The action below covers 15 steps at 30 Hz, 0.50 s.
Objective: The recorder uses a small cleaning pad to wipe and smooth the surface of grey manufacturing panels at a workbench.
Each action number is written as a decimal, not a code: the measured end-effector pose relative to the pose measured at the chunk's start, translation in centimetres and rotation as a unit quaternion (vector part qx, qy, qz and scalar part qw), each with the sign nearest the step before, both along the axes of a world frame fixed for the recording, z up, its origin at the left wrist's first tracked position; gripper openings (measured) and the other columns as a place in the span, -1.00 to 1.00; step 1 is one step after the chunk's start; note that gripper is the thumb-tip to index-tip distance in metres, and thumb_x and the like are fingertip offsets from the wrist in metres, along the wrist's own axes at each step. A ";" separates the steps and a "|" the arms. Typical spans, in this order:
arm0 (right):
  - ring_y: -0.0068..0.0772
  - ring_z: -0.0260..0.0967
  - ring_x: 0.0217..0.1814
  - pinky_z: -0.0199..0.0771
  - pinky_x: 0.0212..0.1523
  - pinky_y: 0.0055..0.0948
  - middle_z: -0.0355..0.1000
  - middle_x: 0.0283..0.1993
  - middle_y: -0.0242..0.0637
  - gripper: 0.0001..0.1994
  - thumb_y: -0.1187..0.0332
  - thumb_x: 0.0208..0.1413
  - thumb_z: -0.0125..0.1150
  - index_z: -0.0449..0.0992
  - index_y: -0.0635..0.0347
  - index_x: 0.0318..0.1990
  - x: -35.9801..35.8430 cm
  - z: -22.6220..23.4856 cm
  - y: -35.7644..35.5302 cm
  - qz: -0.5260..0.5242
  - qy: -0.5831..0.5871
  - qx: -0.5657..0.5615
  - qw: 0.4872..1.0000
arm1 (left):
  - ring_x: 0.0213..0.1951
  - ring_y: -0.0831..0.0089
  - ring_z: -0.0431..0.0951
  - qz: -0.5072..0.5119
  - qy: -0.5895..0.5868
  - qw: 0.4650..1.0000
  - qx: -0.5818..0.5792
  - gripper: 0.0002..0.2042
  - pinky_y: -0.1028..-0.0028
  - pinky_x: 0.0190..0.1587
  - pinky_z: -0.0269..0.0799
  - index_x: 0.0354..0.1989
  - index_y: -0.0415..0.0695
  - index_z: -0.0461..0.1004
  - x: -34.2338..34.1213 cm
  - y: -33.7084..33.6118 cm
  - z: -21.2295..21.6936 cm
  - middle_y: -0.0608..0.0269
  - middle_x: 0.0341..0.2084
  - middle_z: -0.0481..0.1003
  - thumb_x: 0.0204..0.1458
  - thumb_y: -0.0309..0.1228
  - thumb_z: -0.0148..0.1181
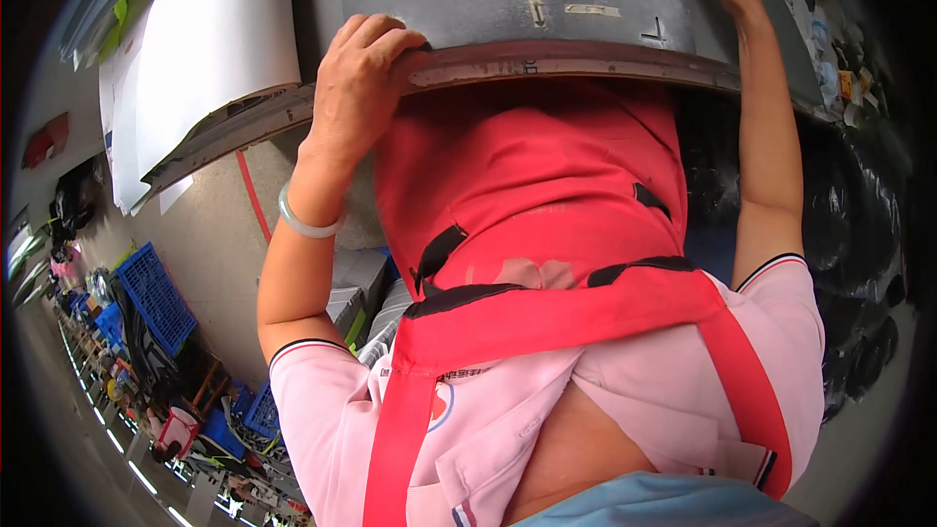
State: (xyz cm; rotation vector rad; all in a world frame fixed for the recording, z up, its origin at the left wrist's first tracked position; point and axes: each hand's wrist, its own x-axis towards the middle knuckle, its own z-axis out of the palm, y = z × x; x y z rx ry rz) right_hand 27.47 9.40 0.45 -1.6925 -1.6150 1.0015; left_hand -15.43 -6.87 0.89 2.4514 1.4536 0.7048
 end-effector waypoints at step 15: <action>-0.60 0.33 -0.43 0.34 -0.37 -0.47 0.49 -0.45 -0.47 -0.80 0.30 0.17 0.36 0.63 0.29 -0.34 -1.9 0.4 -0.3 0.014 -0.044 0.020 0.999 | -0.18 0.20 0.52 -0.002 -0.001 1.000 -0.010 -0.86 0.27 -0.10 0.47 -0.28 -0.13 0.61 -0.5 -0.1 0.4 0.23 -0.30 0.54 -0.03 -0.47 0.37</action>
